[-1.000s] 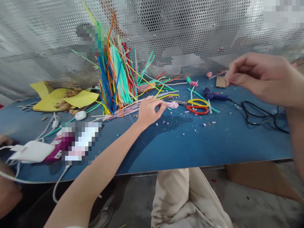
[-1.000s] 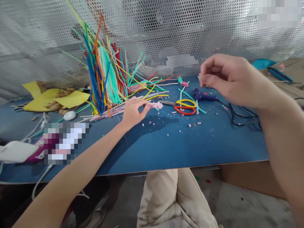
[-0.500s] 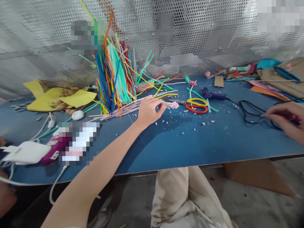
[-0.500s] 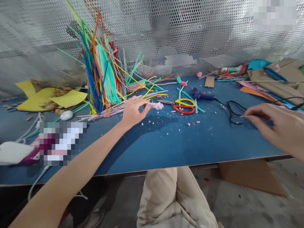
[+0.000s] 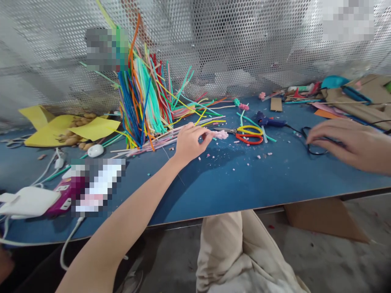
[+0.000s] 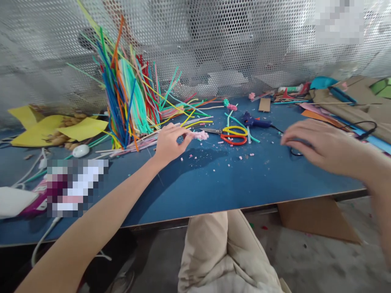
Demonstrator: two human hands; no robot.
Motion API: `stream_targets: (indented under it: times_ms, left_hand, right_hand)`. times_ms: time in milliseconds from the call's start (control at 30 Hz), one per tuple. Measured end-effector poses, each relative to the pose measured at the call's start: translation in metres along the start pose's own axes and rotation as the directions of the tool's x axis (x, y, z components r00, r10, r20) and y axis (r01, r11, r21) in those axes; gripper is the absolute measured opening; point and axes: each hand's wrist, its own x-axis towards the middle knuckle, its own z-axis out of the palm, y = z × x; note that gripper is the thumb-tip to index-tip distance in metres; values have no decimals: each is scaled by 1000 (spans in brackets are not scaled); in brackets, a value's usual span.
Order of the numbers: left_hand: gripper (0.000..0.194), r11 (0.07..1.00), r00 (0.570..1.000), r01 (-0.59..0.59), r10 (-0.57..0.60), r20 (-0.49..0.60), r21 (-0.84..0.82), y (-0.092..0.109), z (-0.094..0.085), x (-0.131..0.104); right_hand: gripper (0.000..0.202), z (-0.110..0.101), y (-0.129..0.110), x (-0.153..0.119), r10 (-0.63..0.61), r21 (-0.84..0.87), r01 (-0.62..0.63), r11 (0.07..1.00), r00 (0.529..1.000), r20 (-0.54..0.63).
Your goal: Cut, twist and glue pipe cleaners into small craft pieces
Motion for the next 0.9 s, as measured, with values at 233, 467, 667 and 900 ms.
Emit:
stream_targets:
  times_ms: [233,467,667,900]
  left_hand:
    - [35,996,998,-53,56,41,-75,-1,-1,1]
    - [37,997,998,-39,42,48,-60,-4,1,-2]
    - [38,998,997,-46,49,53,-48,-5,2,-1]
    - [36,998,997,-45,48,62,-47,-3,1,0]
  right_hand:
    - [25,63,-49,96,-53,363,2,932,990,133]
    - [34,97,-30,133,-189,222,120,968,929,319]
    - [33,90,-11,126,-254,213,193,958,913,320]
    - [27,46,-10,104,-51,153,27,988,987,152]
